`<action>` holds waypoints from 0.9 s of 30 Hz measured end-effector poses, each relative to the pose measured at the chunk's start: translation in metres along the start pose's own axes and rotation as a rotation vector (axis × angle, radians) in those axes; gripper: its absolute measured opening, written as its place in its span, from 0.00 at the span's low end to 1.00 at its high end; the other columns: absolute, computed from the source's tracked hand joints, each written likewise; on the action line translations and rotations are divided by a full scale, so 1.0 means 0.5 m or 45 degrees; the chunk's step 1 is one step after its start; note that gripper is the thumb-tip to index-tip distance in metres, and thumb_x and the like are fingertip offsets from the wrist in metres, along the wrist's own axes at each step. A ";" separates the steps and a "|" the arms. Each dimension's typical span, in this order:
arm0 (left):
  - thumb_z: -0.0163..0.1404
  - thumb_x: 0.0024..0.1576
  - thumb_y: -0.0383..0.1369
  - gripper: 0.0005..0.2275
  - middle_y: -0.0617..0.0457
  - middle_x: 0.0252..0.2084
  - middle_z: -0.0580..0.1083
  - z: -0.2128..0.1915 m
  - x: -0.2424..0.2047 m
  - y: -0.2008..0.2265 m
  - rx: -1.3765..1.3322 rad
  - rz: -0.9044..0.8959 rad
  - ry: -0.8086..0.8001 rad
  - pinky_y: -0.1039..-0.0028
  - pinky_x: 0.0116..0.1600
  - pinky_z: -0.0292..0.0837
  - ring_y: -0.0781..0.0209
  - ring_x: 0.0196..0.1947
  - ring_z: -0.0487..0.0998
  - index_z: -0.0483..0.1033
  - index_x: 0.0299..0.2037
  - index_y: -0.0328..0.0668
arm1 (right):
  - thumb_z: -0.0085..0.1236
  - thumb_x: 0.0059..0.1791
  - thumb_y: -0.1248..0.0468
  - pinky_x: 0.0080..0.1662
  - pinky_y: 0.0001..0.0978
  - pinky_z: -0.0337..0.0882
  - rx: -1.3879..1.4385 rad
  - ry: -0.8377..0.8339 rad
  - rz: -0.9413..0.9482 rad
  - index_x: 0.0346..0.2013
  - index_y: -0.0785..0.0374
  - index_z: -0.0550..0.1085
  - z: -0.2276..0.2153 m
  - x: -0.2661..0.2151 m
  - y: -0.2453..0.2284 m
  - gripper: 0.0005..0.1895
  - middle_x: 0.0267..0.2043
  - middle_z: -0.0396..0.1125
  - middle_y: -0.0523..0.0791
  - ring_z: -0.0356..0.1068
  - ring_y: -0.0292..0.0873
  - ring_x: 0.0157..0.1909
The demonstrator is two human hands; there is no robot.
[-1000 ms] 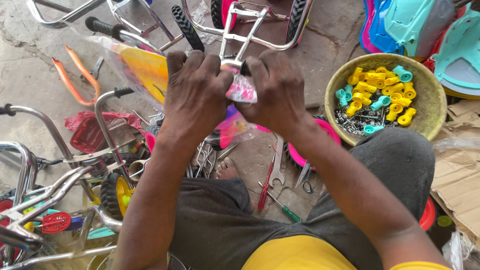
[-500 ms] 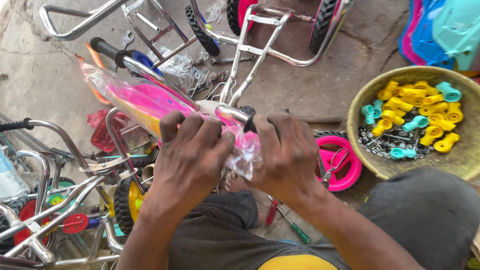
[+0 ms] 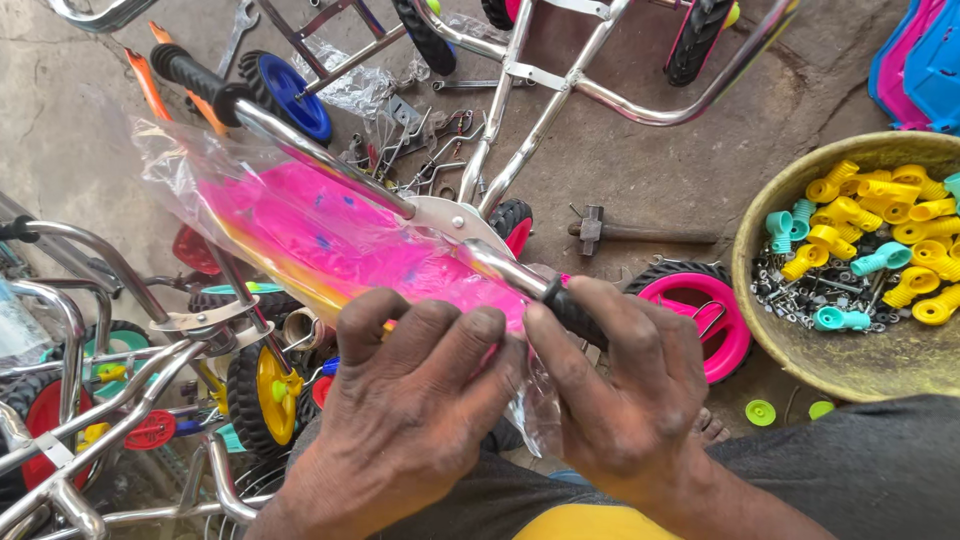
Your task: The person sits on the ground and assembles a child's tricycle. They attach a pink seat to the frame, secure it with a bolt, and then use a pair of scissors to cut the plastic wrapping from the handlebars.
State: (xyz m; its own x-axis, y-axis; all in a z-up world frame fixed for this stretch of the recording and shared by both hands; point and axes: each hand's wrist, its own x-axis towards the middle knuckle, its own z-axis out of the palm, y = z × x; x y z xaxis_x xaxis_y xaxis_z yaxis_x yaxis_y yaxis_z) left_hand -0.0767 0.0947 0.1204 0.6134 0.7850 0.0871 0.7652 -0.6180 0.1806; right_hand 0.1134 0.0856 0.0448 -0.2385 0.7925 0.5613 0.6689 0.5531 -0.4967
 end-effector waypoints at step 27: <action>0.53 0.46 0.36 0.11 0.49 0.39 0.68 0.003 0.005 0.023 0.300 -0.206 -0.030 0.53 0.55 0.56 0.51 0.44 0.69 0.78 0.36 0.40 | 0.71 0.42 0.52 0.56 0.49 0.62 -0.116 -0.098 0.030 0.46 0.58 0.80 0.016 -0.026 -0.024 0.21 0.55 0.65 0.48 0.62 0.51 0.56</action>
State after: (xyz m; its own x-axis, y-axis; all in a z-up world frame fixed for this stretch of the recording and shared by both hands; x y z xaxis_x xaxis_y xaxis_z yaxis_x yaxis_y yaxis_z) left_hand -0.0662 0.0898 0.1214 0.4815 0.8748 0.0527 0.8763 -0.4798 -0.0423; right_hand 0.1029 0.0709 0.0382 -0.2730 0.8241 0.4963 0.7353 0.5114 -0.4447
